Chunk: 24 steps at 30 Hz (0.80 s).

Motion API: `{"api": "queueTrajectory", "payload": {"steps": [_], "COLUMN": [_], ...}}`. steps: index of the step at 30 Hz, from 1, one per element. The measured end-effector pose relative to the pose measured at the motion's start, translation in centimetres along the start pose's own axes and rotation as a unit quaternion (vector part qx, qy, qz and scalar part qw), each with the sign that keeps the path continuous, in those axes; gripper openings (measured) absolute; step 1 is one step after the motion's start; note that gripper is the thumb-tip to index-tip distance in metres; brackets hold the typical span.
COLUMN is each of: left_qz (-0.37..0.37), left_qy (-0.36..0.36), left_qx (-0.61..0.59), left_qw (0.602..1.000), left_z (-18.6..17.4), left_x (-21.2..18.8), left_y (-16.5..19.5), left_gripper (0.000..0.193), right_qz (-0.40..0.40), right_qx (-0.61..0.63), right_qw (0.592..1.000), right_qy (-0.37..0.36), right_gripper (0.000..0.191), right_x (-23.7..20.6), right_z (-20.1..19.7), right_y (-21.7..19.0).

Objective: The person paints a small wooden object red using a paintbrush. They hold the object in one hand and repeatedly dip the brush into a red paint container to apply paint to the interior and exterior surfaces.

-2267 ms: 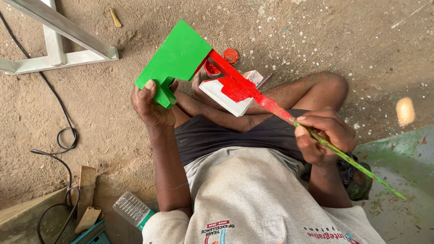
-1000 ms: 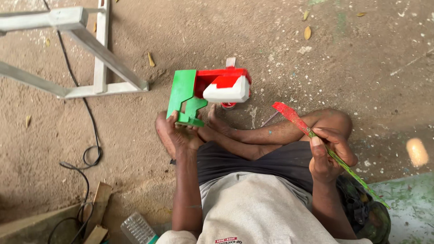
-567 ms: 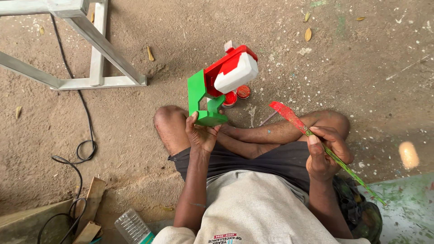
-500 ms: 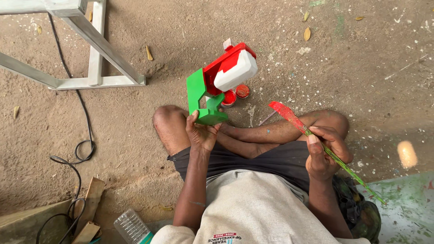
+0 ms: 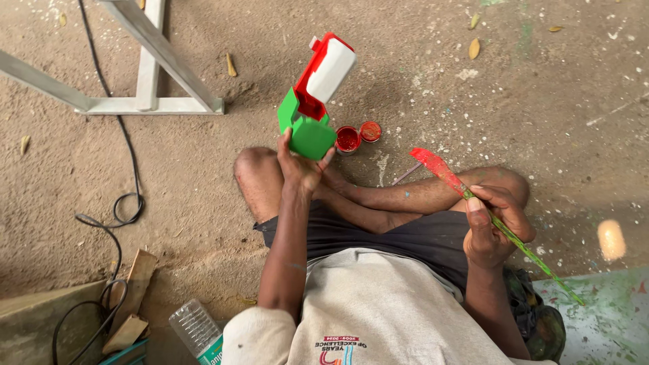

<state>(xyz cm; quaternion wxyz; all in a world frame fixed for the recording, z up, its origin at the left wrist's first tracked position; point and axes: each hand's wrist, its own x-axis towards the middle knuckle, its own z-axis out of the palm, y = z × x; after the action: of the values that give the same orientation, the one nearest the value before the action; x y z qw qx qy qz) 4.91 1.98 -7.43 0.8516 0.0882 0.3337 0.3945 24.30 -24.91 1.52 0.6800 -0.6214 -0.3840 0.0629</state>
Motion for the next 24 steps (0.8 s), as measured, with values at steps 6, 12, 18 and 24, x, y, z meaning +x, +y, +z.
{"api": "queueTrajectory", "payload": {"steps": [6, 12, 18, 24], "left_qz": [-0.026, -0.066, -0.076, -0.069], "left_qy": [0.087, 0.138, 0.201, 0.172], "left_qx": [-0.063, -0.100, -0.095, -0.051], "left_qw": [0.994, 0.983, 0.972, 0.981], "left_z": [1.5, 1.3, 2.1, 2.4], "left_x": [2.8, 4.2, 4.7, 5.7], "left_y": [2.1, 3.2, 3.3, 3.9], "left_gripper": [0.078, 0.084, 0.086, 0.092], "right_qz": [-0.021, 0.028, -0.002, 0.026], "right_qx": [-0.001, -0.002, -0.012, 0.000], "right_qw": [1.000, 1.000, 0.999, 1.000], "right_qy": [-0.022, -0.008, -0.031, -0.016], "right_gripper": [0.024, 0.023, 0.019, 0.018], "right_x": [0.0, -0.3, -0.4, -0.5], "right_z": [0.3, 0.3, 0.3, 0.5], "right_y": [0.1, 0.9, 1.3, 1.4]}}
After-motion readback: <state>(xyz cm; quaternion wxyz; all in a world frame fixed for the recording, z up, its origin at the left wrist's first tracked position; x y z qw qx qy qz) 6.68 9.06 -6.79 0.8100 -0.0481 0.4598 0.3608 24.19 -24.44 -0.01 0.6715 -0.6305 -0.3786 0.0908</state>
